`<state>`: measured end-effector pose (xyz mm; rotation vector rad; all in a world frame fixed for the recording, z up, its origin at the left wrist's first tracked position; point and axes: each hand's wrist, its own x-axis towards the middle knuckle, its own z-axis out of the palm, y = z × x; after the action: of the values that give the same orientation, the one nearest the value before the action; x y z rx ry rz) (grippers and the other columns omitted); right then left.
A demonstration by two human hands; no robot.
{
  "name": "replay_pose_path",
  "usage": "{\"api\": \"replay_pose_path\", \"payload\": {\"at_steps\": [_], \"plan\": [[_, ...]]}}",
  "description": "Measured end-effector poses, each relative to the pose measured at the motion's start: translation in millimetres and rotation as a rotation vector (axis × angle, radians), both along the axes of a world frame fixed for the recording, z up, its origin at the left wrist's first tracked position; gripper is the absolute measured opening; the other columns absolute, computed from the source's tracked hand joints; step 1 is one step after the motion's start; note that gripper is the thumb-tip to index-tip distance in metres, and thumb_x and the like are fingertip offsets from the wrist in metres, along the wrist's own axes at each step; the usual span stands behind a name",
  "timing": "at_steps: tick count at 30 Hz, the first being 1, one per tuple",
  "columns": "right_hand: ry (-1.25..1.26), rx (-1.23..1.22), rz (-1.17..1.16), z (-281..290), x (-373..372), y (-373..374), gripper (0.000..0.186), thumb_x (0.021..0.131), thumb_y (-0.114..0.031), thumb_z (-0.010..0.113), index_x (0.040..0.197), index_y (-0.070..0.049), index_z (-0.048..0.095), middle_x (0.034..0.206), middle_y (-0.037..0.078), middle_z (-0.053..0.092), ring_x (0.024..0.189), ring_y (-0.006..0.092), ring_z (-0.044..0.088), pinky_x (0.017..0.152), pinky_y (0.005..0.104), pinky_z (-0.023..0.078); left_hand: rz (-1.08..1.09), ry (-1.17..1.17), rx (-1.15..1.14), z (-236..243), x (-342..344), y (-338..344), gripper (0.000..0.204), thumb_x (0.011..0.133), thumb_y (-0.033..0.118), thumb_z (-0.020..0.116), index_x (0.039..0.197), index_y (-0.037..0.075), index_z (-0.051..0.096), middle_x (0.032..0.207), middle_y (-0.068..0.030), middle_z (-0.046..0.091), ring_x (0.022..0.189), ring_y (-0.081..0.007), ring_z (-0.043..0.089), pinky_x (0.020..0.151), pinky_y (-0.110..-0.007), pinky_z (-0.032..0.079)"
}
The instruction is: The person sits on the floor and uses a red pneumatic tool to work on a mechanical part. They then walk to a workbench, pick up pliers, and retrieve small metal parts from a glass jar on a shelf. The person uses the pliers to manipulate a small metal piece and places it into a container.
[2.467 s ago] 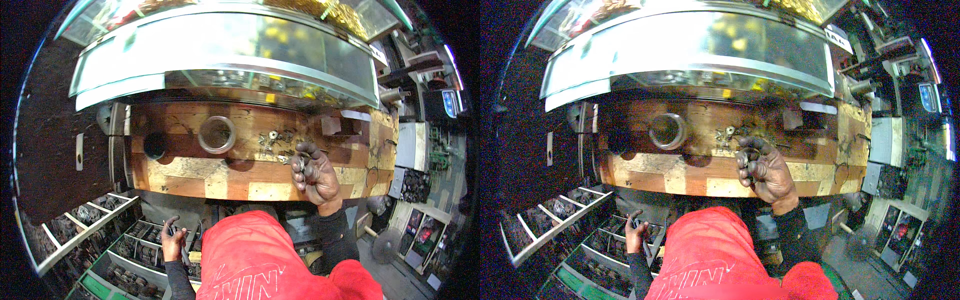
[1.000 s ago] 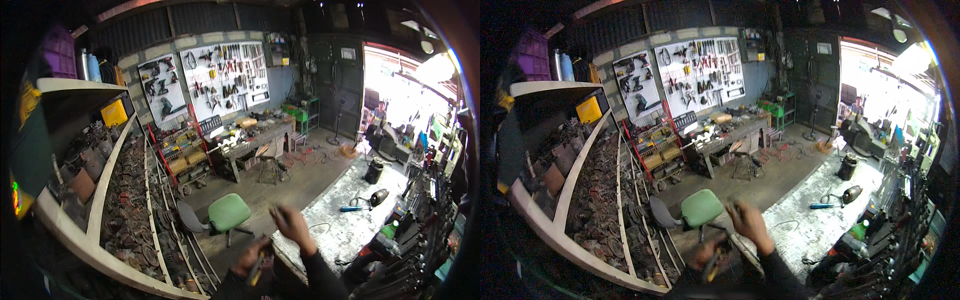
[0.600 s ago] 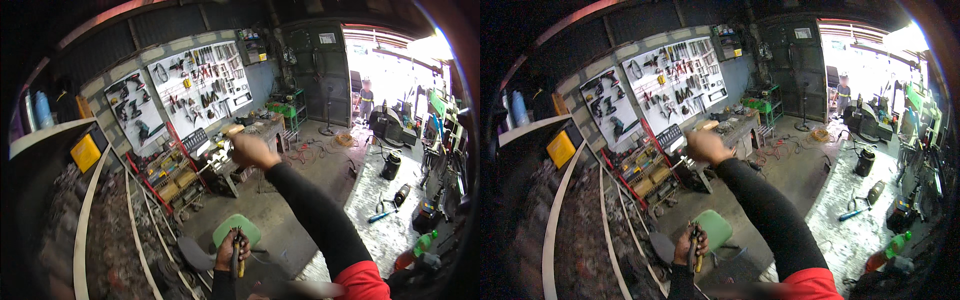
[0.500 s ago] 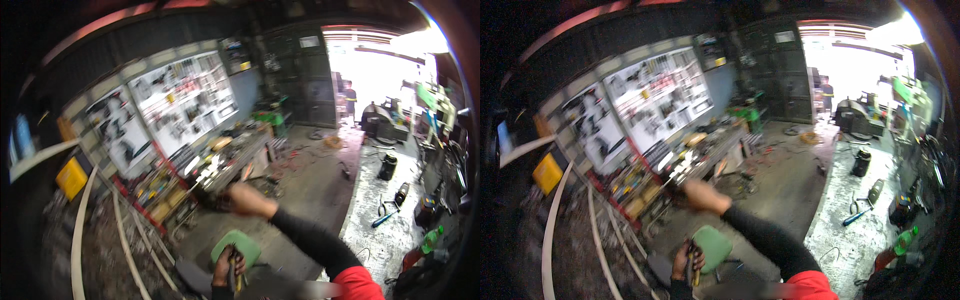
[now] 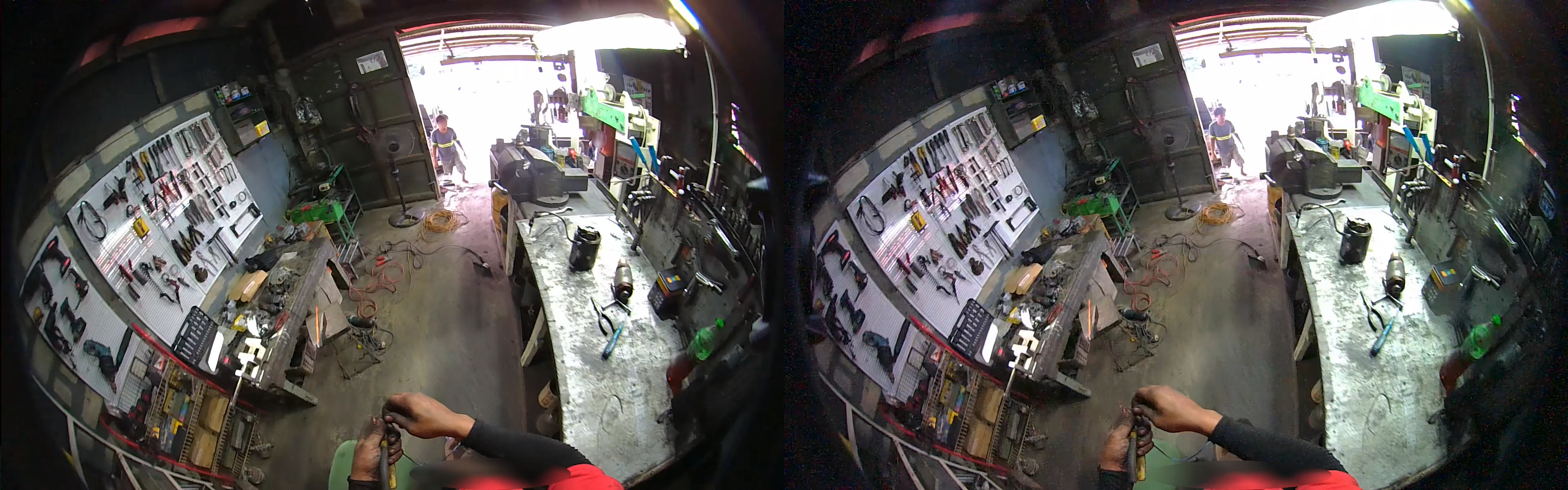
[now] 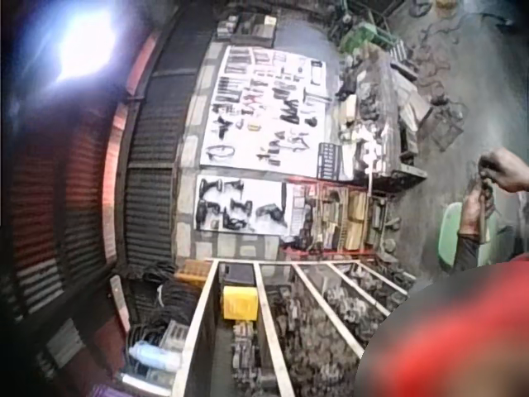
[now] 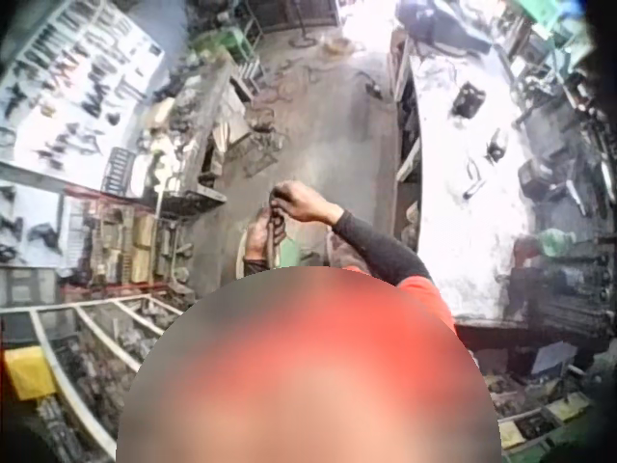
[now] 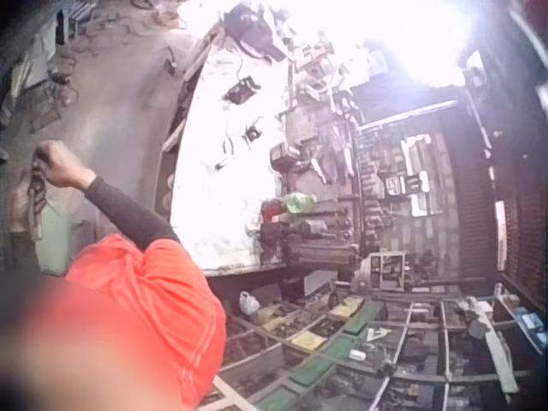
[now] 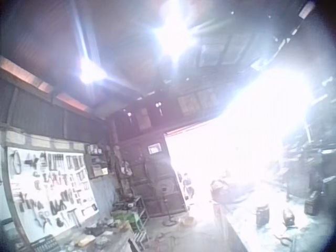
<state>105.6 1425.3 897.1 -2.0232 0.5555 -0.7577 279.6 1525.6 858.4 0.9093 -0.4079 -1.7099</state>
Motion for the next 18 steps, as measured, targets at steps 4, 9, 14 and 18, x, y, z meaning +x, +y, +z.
{"api": "replay_pose_path", "payload": {"at_steps": [4,9,14,18], "plan": [[0.128,-0.1,-0.038,-11.1,27.5,-90.5,0.022,0.1,-0.021,0.061,0.107,-0.001,0.064,0.101,0.021,0.066,0.098,0.0446,0.062,0.082,0.0512,0.05,-0.056,0.073,0.026,-9.1,28.5,-92.5,0.024,0.107,0.038,0.055,0.11,0.015,0.059,0.076,-0.0033,0.05,0.056,-0.0141,0.046,0.045,-0.027,0.038],[0.098,-0.12,-0.093,-16.2,75.7,-197.2,0.026,0.1,-0.025,0.057,0.102,0.001,0.055,0.096,0.026,0.063,0.096,0.0479,0.061,0.081,0.0552,0.049,-0.045,0.095,0.046,-4.2,60.3,-200.5,0.027,0.107,0.042,0.054,0.105,0.016,0.059,0.076,-0.002,0.048,0.055,-0.0137,0.045,0.045,-0.026,0.037],[0.07,-0.048,-0.096,-21.6,133.3,-276.6,0.029,0.1,-0.027,0.059,0.098,0.001,0.054,0.091,0.027,0.063,0.092,0.0497,0.061,0.078,0.0557,0.048,-0.076,0.222,0.003,-7.3,109.7,-272.3,0.033,0.108,0.047,0.045,0.113,0.018,0.059,0.082,-0.0021,0.049,0.061,-0.0145,0.047,0.049,-0.028,0.04],[-0.097,0.003,0.036,-29.1,174.7,-332.8,0.02,0.098,-0.018,0.062,0.096,0.001,0.059,0.089,0.025,0.063,0.087,0.0479,0.061,0.073,0.0524,0.047,-0.035,0.33,0.006,-14.8,166.1,-316.4,0.029,0.11,0.039,0.044,0.12,0.015,0.056,0.084,-0.0037,0.05,0.065,-0.0153,0.047,0.053,-0.028,0.041]]}}
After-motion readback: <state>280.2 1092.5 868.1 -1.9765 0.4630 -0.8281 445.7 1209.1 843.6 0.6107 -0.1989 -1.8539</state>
